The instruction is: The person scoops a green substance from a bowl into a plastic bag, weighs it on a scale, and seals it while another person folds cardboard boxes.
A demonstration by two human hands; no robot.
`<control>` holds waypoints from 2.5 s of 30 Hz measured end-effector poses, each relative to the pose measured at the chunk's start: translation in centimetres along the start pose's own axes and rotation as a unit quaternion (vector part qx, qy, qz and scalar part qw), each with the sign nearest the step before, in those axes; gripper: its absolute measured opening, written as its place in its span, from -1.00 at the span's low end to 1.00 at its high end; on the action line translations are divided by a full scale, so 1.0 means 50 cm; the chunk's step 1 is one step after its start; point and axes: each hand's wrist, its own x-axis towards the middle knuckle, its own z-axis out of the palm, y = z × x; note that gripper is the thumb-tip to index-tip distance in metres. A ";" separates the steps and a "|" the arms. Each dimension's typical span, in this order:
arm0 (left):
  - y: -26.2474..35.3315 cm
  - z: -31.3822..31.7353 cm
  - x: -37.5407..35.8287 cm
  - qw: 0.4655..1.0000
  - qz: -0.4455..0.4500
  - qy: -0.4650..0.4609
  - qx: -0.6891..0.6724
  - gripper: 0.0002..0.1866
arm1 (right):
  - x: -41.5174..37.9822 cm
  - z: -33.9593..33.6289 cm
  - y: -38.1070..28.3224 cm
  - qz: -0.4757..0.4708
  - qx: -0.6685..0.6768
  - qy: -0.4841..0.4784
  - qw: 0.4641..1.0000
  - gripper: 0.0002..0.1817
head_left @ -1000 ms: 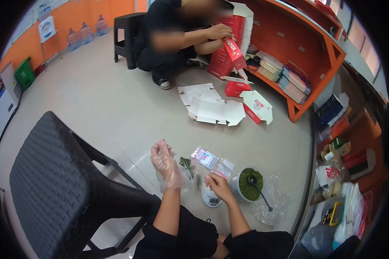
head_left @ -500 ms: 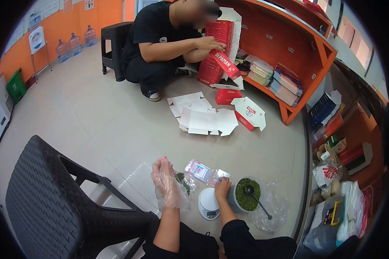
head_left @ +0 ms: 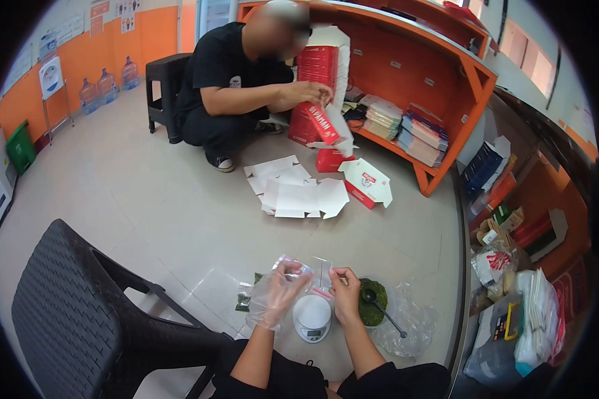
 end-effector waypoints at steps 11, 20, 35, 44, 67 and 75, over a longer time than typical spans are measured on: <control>0.100 0.131 -0.112 0.975 0.098 -0.196 0.048 -0.85 | -0.097 -0.198 -0.113 0.106 0.133 -0.161 0.972 -0.83; 0.085 0.138 -0.139 0.857 0.289 -0.345 0.251 -0.89 | -0.142 -0.289 -0.109 -0.364 -0.447 -0.173 0.798 -0.86; 0.063 0.199 -0.192 0.963 0.034 -0.267 0.014 -0.71 | -0.166 -0.243 -0.096 -0.293 -0.345 -0.061 0.890 -0.86; 0.059 0.150 -0.155 0.906 -0.158 -0.367 -0.143 -0.91 | -0.172 -0.241 -0.091 -0.160 -0.237 -0.146 0.947 -0.81; 0.101 0.135 -0.127 0.961 -0.089 -0.233 -0.117 -0.93 | -0.171 -0.212 -0.125 -0.336 -0.334 -0.001 0.880 -0.78; 0.076 0.139 -0.120 0.929 -0.201 -0.236 -0.202 -0.85 | -0.121 -0.261 -0.087 -0.014 0.076 -0.137 0.988 -0.81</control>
